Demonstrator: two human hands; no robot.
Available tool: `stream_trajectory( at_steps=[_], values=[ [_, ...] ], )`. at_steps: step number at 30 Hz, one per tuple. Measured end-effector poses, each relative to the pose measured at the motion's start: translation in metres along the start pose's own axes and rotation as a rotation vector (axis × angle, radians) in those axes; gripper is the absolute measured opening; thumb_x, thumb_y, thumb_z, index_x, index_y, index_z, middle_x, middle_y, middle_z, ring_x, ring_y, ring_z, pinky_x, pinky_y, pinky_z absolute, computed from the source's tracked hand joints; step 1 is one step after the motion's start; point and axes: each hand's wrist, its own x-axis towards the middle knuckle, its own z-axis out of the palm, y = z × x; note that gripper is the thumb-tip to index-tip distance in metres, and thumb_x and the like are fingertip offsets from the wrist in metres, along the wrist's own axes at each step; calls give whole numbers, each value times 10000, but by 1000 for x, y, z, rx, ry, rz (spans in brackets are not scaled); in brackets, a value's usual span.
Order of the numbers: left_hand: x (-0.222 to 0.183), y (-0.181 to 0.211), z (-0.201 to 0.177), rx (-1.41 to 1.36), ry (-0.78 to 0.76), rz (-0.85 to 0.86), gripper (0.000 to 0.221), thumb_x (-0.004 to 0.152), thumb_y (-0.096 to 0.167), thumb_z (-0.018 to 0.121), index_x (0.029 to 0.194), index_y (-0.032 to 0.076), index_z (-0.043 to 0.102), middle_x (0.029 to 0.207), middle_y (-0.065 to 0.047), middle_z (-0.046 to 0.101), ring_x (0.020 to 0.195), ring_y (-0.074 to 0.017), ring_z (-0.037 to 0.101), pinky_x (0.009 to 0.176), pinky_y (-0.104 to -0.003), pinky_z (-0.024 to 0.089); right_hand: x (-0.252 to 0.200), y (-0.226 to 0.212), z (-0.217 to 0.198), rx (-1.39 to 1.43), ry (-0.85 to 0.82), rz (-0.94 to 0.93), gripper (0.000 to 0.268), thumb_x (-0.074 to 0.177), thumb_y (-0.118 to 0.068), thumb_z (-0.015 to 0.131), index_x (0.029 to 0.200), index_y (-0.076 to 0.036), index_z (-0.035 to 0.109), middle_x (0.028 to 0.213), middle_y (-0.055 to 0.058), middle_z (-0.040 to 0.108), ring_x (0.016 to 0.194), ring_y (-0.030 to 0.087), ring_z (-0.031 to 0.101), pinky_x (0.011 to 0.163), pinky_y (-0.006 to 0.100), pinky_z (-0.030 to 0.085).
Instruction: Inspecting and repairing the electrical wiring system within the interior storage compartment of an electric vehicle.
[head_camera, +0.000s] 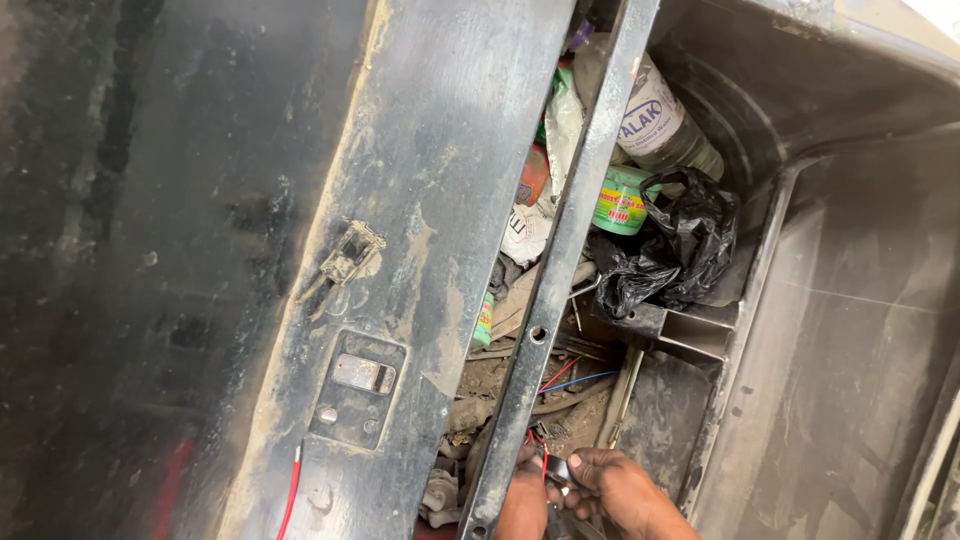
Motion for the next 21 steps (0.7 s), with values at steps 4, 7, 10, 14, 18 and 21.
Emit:
stream_trajectory(
  at_steps=[4,7,10,14,18,21],
  values=[
    [-1,33,13,-81,27,-33,186,900,113,633,1052,29,699,852,-137,734,550,-254,648,519,-385,514,-3,-6,5,-11,18,-4,339,1010,-233,561,1018,59,733,868,148,777,707,187,627,614,325,524],
    [1,34,8,409,318,387,154,865,177,694,901,40,754,819,-145,725,687,-247,686,641,-389,545,-34,-45,29,112,244,126,320,1041,-269,566,1064,18,706,947,162,755,763,245,685,692,377,607],
    [3,30,16,418,210,297,151,788,179,783,849,44,754,807,-138,730,729,-258,699,709,-392,545,-42,-52,23,240,252,130,302,1027,-243,582,1053,45,670,965,200,745,762,300,701,689,422,604],
    [11,14,27,429,104,202,197,710,180,871,796,47,754,796,-131,735,770,-269,712,777,-394,545,-39,-46,-2,333,139,84,302,960,-229,610,1042,48,697,893,178,711,678,256,641,609,386,535],
    [-2,22,21,468,79,231,217,660,157,902,779,54,753,802,-141,730,791,-294,718,795,-412,544,-34,-56,6,141,-51,-135,242,882,-16,700,1109,66,725,847,91,697,707,176,626,636,308,523],
    [-22,43,12,527,157,421,185,663,111,846,814,64,751,831,-170,714,779,-328,713,742,-445,542,-33,-78,30,-167,71,-192,305,854,-48,733,1142,40,779,838,64,732,704,145,608,626,281,497]
  ],
)
